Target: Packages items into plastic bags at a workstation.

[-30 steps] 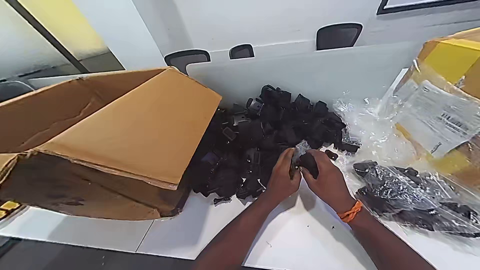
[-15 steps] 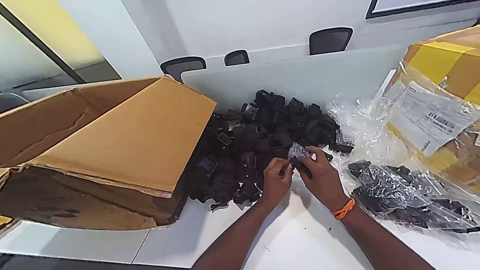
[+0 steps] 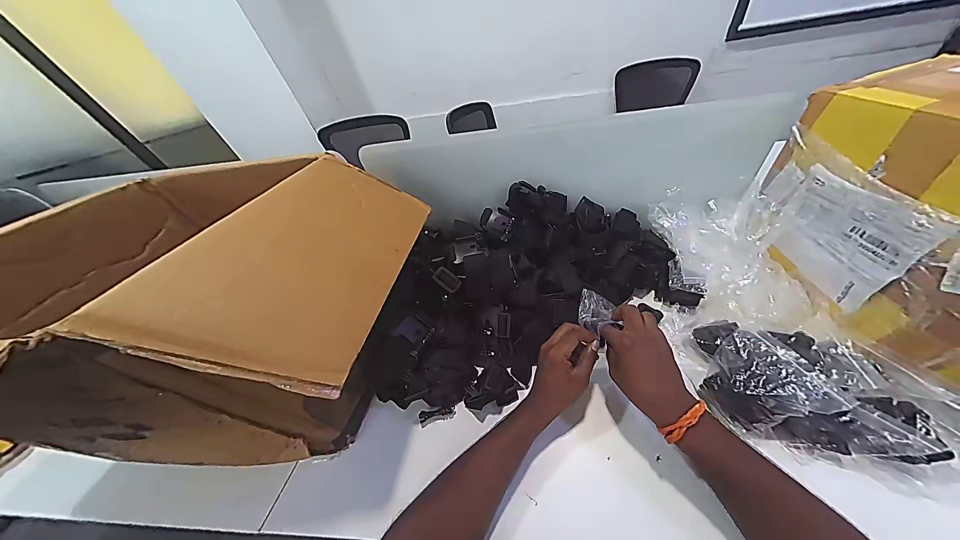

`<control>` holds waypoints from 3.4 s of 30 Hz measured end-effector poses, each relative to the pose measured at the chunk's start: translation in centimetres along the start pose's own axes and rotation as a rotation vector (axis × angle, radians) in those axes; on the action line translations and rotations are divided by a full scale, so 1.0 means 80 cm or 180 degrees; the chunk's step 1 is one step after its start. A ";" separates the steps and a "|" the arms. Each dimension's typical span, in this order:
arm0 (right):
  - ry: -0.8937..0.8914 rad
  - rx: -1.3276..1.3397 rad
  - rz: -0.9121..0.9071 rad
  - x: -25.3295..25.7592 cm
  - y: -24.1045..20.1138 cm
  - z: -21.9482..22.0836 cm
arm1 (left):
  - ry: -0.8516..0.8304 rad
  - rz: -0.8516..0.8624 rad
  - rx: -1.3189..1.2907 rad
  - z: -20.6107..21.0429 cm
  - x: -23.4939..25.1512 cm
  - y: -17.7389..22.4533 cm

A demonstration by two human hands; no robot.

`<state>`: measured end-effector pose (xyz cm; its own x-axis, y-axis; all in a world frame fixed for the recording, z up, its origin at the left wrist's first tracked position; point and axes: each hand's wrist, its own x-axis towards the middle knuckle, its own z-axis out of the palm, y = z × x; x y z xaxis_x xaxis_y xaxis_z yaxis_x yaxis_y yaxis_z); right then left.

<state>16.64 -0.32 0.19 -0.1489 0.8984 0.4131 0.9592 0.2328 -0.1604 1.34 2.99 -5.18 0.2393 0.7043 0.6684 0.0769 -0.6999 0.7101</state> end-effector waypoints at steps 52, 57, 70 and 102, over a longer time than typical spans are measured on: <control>-0.0564 0.2350 -0.0648 0.016 0.070 0.042 | -0.0351 -0.1616 -0.0273 -0.029 0.019 -0.005; -0.0334 0.1614 -0.0556 0.016 0.061 0.050 | -0.0474 -0.1604 -0.0369 -0.027 0.018 0.005; -0.0636 0.2008 -0.0437 0.015 0.071 0.023 | -0.0712 -0.1699 0.0145 -0.031 0.020 -0.006; 0.0235 0.3730 0.0209 0.020 0.064 0.020 | -0.0723 0.0159 0.1445 -0.023 0.009 0.007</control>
<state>20.89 2.92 -1.38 -0.0562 0.9066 0.4182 0.1517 0.4218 -0.8939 -0.24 3.30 -3.87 0.4541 0.6605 0.5980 0.4607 -0.7486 0.4769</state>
